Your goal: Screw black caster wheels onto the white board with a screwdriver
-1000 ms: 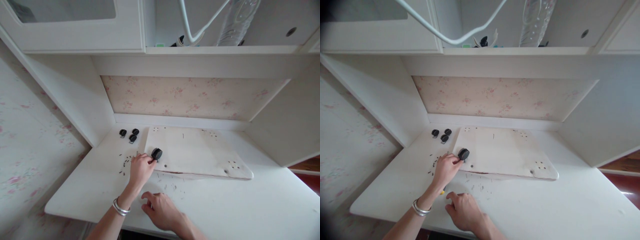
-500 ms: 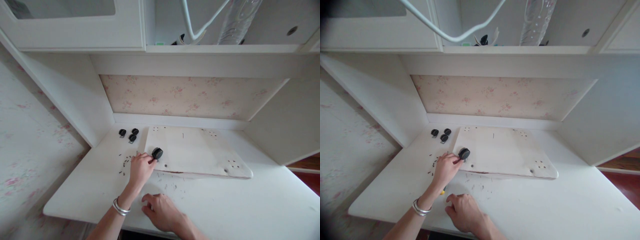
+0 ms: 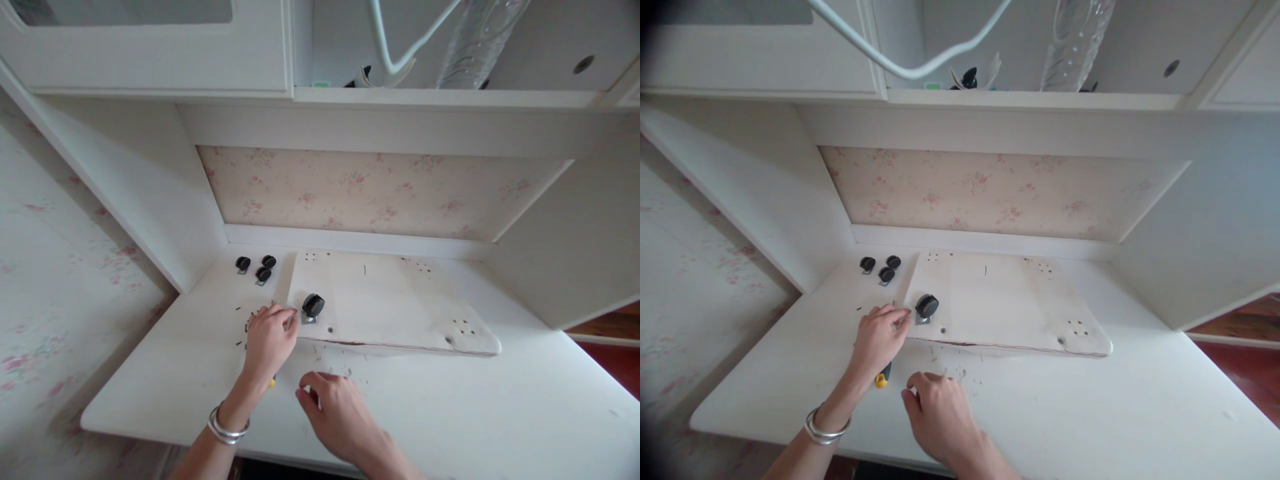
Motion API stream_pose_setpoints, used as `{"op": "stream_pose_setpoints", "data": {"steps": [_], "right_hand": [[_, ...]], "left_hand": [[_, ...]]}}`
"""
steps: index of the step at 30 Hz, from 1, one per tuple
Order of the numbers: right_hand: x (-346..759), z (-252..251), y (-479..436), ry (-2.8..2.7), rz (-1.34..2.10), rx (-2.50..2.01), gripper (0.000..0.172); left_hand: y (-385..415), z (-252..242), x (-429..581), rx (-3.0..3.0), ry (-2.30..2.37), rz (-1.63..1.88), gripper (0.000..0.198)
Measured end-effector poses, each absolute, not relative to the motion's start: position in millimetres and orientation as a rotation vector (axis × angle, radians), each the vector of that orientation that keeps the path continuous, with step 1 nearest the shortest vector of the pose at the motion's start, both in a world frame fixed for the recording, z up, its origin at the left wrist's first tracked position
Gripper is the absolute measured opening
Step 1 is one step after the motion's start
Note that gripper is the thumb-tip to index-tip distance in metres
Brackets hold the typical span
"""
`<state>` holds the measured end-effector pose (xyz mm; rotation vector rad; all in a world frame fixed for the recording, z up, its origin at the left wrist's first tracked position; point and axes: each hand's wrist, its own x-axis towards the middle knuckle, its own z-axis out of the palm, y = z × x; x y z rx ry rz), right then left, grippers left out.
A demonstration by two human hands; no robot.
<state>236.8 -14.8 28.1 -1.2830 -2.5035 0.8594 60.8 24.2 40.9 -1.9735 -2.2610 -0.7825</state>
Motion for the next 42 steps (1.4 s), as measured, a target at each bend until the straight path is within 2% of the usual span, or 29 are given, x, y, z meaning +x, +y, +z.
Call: {"op": "stream_pose_setpoints", "data": {"steps": [3,8,17,22,28,32,37,42], "right_hand": [[214.7,9.3,-26.3,-2.598,0.778,-1.219,0.028],[173.1,-3.9,-35.0,-2.754,0.599,-1.16,0.045],[151.1,-16.8,-26.9,-2.777,0.506,-1.269,0.036],[144.0,-23.1,-13.0,-2.744,0.355,-1.373,0.059],[131.5,-25.7,1.3,-2.704,0.269,-1.461,0.054],[144.7,-8.9,-9.3,-2.659,0.318,-1.432,0.055],[193.5,10.8,-44.6,-2.643,0.58,-1.258,0.055],[267.5,-23.4,-82.4,-2.378,0.864,-1.33,0.056]], "left_hand": [[21.2,40.5,49.2,-1.932,-2.277,-0.793,0.021],[15.4,41.4,41.7,-1.958,-2.293,-0.814,0.02],[-7.4,44.1,-3.3,-1.845,-2.359,-1.048,0.029],[-30.5,35.2,-24.7,-1.727,-2.474,-1.205,0.035],[-46.6,30.9,-18.2,-1.726,-2.439,-1.296,0.03],[-56.7,38.6,-16.7,-1.646,-2.408,-1.35,0.028],[-64.3,54.3,-29.6,-1.519,-2.389,-1.381,0.027],[-62.7,51.6,-30.3,-1.562,-2.398,-1.435,0.026]]}}
